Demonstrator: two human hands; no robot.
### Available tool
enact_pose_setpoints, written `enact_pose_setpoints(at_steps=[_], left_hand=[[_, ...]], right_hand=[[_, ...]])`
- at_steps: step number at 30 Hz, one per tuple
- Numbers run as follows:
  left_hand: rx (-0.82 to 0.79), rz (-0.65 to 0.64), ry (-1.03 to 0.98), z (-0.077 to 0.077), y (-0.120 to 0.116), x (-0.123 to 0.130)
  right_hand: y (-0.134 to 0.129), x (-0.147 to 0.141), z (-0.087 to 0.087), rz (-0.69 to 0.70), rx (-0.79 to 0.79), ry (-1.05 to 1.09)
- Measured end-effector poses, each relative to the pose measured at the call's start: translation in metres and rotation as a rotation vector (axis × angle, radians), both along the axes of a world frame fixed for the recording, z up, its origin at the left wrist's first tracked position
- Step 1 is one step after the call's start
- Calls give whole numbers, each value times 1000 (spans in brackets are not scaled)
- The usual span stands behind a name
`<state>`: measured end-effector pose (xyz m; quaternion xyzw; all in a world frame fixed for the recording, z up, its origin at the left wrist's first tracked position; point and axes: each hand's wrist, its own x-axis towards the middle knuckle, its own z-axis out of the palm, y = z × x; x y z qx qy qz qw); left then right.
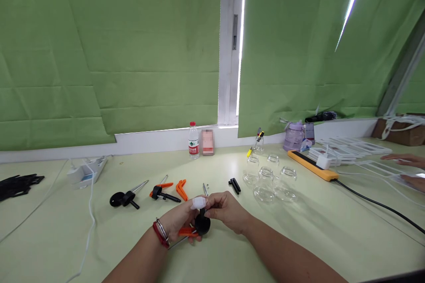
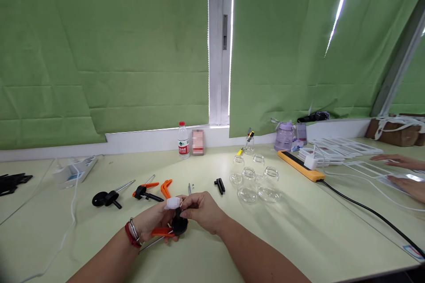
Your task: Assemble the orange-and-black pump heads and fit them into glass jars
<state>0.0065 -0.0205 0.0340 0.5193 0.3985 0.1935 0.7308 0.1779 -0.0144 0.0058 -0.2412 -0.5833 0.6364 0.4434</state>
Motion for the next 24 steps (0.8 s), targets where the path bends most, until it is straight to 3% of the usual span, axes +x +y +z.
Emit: enact_pose_setpoints(at_steps=[9,24], left_hand=[[9,0,8,3,-2,2],[8,10,22,5,-3,3]], right_hand=[[2,-2,-4,2,-59,28],[4,1,-9,-19,21,-50]])
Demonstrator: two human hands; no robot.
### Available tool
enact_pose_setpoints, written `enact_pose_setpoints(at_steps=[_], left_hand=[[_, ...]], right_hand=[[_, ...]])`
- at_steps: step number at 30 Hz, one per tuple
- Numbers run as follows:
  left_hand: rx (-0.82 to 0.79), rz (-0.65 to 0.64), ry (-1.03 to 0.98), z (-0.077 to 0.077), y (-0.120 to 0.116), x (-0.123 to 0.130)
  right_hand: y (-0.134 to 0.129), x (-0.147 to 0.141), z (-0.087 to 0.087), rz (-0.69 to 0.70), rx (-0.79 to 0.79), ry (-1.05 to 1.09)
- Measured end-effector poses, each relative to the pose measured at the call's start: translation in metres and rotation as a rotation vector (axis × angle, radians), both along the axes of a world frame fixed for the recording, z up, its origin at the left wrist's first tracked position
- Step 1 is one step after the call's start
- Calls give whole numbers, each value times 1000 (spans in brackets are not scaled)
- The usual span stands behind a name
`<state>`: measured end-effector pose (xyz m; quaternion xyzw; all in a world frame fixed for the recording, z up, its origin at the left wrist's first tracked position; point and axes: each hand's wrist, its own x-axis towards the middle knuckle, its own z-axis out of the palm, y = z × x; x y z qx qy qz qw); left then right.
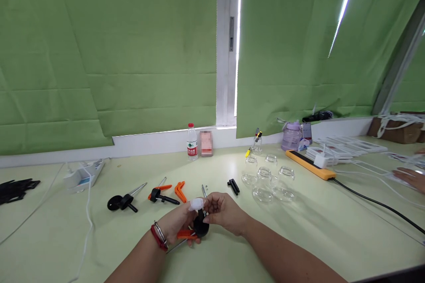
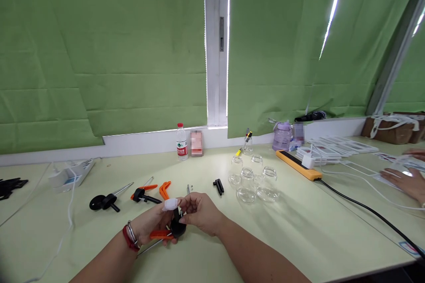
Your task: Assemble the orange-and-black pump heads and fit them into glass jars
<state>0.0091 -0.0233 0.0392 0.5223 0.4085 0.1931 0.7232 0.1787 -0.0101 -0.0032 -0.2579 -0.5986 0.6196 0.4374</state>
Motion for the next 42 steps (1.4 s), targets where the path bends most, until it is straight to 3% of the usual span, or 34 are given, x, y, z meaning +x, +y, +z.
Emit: enact_pose_setpoints(at_steps=[42], left_hand=[[-25,-24,16,0,2,1]], right_hand=[[-1,-1,-4,0,29,-27]])
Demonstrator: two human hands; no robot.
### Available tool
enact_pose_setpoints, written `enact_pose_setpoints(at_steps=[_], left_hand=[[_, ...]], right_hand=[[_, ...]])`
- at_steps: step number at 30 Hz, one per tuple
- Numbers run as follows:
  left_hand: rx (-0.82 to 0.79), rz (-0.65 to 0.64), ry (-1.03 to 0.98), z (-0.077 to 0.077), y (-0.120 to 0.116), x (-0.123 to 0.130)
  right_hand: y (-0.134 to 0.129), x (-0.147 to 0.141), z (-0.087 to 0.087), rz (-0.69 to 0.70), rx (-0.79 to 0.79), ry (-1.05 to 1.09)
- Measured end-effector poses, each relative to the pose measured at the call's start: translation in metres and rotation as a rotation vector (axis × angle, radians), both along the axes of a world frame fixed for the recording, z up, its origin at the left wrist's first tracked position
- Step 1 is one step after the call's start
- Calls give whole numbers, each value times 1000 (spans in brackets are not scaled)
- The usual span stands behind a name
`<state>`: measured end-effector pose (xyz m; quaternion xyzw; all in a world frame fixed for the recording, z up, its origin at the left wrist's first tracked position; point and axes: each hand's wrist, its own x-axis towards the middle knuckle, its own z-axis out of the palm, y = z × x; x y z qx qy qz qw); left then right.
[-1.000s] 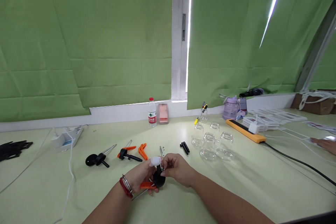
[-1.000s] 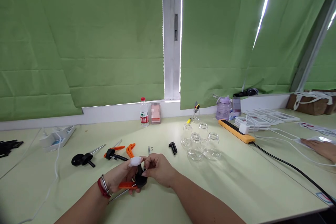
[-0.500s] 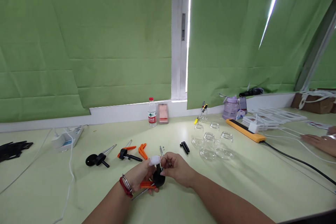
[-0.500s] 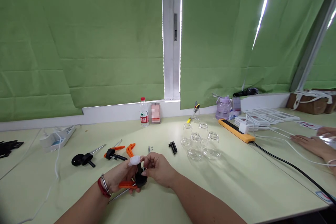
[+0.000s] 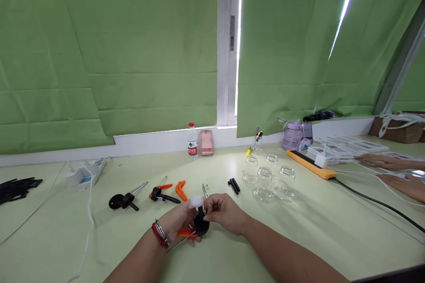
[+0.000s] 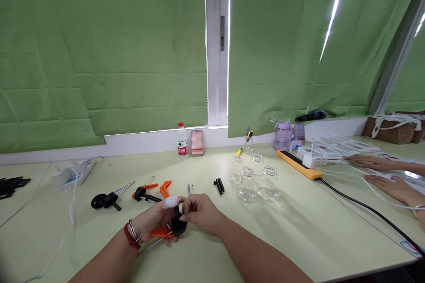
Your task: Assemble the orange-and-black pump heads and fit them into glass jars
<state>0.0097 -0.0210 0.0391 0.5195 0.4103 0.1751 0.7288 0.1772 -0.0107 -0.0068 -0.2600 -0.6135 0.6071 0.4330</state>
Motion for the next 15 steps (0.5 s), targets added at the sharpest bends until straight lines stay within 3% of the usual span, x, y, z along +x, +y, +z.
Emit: enact_pose_setpoints(at_steps=[15], left_hand=[[-14,5,-14,-3,1,-2]], right_hand=[[-1,1,1,7,-4,-49]])
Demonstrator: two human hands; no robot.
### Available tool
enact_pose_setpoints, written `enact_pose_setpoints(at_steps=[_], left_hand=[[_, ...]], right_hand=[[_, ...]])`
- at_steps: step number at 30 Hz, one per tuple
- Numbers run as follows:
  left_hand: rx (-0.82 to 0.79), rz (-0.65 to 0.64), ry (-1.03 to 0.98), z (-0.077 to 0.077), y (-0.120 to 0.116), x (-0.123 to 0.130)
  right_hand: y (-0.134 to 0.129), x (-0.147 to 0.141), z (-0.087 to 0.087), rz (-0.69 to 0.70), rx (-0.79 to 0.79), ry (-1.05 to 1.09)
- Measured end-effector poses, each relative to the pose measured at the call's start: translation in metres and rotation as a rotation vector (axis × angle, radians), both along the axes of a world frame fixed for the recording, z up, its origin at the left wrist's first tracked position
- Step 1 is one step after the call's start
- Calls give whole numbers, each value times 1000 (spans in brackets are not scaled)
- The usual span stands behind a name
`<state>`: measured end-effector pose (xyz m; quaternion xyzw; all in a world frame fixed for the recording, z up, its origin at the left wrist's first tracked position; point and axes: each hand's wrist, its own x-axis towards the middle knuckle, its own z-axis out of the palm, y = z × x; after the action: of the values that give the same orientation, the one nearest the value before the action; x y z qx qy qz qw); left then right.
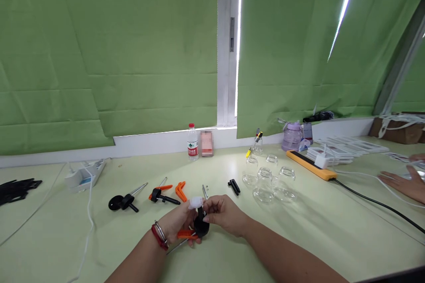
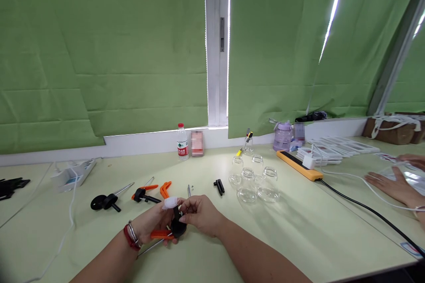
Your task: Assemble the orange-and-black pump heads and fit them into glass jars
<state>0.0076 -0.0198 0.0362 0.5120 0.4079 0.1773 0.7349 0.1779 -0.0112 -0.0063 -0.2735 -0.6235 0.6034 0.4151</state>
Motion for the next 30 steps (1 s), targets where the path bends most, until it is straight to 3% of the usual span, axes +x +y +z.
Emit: enact_pose_setpoints(at_steps=[22,30], left_hand=[[-3,-34,-75,0,-1,-4],[-21,-59,-137,0,-3,-4]], right_hand=[[-4,-4,4,7,-12,65],[-5,-3,5,11,53,71]])
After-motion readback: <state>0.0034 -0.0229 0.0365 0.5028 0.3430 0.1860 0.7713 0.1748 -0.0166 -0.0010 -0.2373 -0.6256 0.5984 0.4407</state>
